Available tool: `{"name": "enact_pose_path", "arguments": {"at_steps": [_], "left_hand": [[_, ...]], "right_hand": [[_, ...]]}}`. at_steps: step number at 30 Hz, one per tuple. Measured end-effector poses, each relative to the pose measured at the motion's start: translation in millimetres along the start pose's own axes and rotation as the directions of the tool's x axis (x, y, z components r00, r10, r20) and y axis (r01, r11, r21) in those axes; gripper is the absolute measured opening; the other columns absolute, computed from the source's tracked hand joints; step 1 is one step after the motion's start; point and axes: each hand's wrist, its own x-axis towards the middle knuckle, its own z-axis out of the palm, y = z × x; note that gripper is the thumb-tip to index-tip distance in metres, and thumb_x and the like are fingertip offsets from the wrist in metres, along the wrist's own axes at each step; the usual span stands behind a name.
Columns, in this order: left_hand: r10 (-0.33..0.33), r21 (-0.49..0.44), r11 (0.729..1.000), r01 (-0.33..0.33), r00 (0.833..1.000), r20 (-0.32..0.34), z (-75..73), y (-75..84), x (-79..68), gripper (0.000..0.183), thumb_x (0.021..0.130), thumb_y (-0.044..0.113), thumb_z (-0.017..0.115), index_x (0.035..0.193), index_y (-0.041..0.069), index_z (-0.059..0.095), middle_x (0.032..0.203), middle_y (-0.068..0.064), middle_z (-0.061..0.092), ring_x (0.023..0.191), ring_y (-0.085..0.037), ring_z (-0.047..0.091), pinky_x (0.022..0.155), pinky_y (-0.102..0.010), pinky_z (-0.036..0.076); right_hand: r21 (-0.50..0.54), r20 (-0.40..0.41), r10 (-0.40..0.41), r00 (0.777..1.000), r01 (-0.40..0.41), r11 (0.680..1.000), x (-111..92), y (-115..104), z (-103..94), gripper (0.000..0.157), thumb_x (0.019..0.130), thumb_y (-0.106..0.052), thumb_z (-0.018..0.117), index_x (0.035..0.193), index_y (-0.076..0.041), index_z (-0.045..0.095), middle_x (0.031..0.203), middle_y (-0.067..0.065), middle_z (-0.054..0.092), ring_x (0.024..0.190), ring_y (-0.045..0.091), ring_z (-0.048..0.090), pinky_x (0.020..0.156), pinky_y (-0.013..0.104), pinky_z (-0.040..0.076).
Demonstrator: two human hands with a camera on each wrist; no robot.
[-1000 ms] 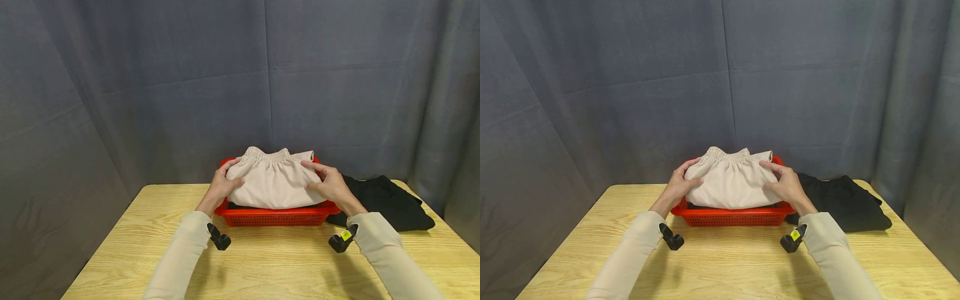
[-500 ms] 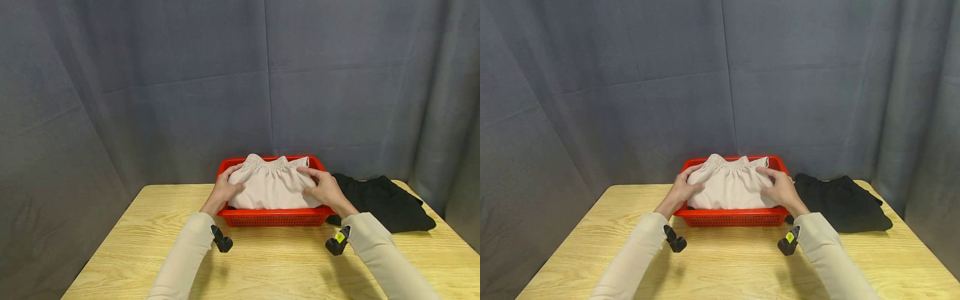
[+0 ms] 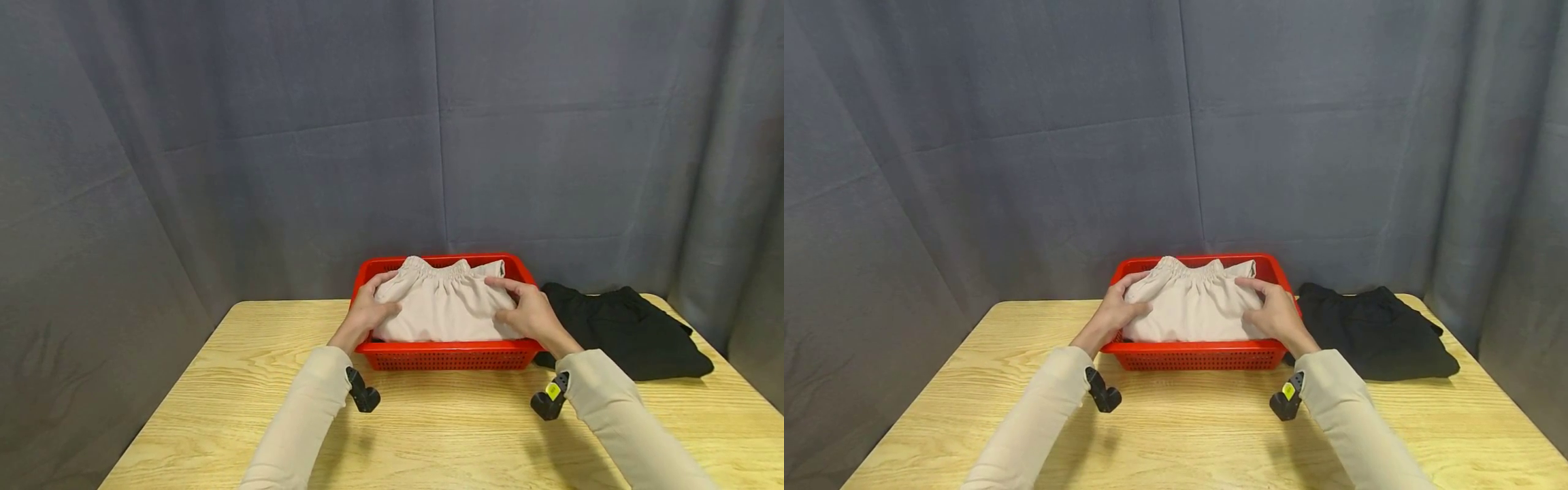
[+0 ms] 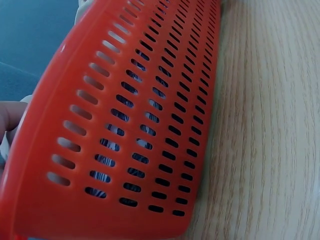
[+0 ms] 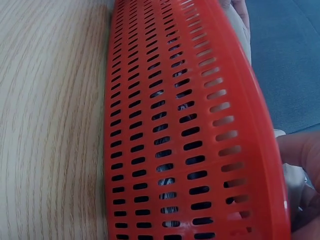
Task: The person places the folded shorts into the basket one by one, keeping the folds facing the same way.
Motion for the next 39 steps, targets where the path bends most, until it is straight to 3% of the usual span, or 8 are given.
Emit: {"name": "enact_pose_path", "arguments": {"at_steps": [6,12,22,25,28,30,34,39], "left_hand": [[-0.013,0.017,1.0,0.013,1.0,-0.009,0.9,0.1,-0.1,0.069,0.074,-0.014,0.066,0.136,0.014,0.055,0.132,-0.013,0.051,0.111,-0.03,0.047,0.093,-0.041,0.043],[-0.046,0.032,0.998,0.046,0.999,-0.023,0.8,0.3,-0.8,0.067,0.073,-0.014,0.067,0.134,0.012,0.057,0.131,-0.014,0.051,0.108,-0.03,0.049,0.088,-0.04,0.047],[-0.08,0.035,0.996,0.081,0.996,-0.039,-0.1,0.5,-0.3,0.063,0.073,-0.012,0.07,0.132,0.01,0.059,0.129,-0.014,0.053,0.109,-0.031,0.049,0.092,-0.043,0.046],[-0.068,0.059,0.996,0.07,0.997,-0.036,0.0,1.2,-0.2,0.062,0.073,-0.011,0.07,0.131,0.008,0.058,0.129,-0.014,0.053,0.11,-0.03,0.049,0.094,-0.043,0.044],[-0.063,0.084,0.994,0.066,0.997,-0.037,0.4,2.0,-0.4,0.062,0.073,-0.009,0.07,0.131,0.008,0.058,0.129,-0.013,0.054,0.11,-0.03,0.049,0.096,-0.042,0.042],[-0.065,0.106,0.992,0.07,0.997,-0.049,1.0,2.2,-0.5,0.061,0.072,-0.008,0.071,0.13,0.007,0.059,0.128,-0.014,0.055,0.11,-0.03,0.05,0.096,-0.042,0.042],[-0.083,0.178,0.979,0.098,0.993,-0.088,2.1,3.7,-1.0,0.059,0.072,-0.004,0.074,0.128,0.009,0.061,0.126,-0.013,0.056,0.109,-0.03,0.051,0.093,-0.043,0.045],[-0.049,0.278,0.957,0.082,0.991,-0.124,3.3,7.6,-2.8,0.055,0.071,0.0,0.076,0.124,0.006,0.063,0.123,-0.013,0.059,0.108,-0.029,0.052,0.091,-0.042,0.047]], "right_hand": [[-0.059,0.007,-0.005,1.0,0.005,0.998,0.1,2.7,0.9,0.066,0.07,0.005,0.07,0.134,-0.009,0.059,0.132,0.023,0.054,0.1,0.031,0.049,0.087,0.044,0.041],[-0.094,0.037,-0.001,0.999,0.005,0.996,-0.1,2.2,1.2,0.067,0.071,0.002,0.074,0.135,-0.008,0.058,0.13,0.024,0.054,0.082,0.029,0.047,0.073,0.037,0.039],[-0.127,0.055,0.008,0.998,-0.001,0.992,1.1,1.8,0.3,0.062,0.074,0.001,0.071,0.134,-0.006,0.057,0.136,0.023,0.051,0.103,0.033,0.049,0.089,0.05,0.043],[-0.157,0.054,-0.011,0.998,0.019,0.987,0.7,1.0,-1.3,0.06,0.074,0.002,0.067,0.133,-0.005,0.058,0.13,0.024,0.055,0.086,0.03,0.05,0.077,0.043,0.044],[-0.187,0.068,-0.022,0.997,0.035,0.982,-0.2,1.0,-3.1,0.061,0.074,0.002,0.064,0.134,-0.005,0.057,0.113,0.022,0.061,0.065,0.023,0.043,0.063,0.035,0.038],[-0.199,0.084,-0.028,0.996,0.044,0.979,-1.1,0.5,-4.0,0.06,0.076,0.001,0.062,0.135,-0.004,0.056,0.11,0.021,0.062,0.06,0.02,0.039,0.059,0.033,0.035],[-0.223,0.096,-0.045,0.994,0.066,0.973,-2.2,0.4,-4.7,0.058,0.078,-0.001,0.062,0.135,-0.004,0.055,0.117,0.022,0.061,0.071,0.023,0.047,0.065,0.035,0.038],[-0.283,0.119,-0.074,0.99,0.105,0.953,-2.1,2.4,-3.6,0.059,0.079,-0.003,0.062,0.138,-0.002,0.051,0.103,0.017,0.064,0.07,0.023,0.048,0.068,0.039,0.04]]}}
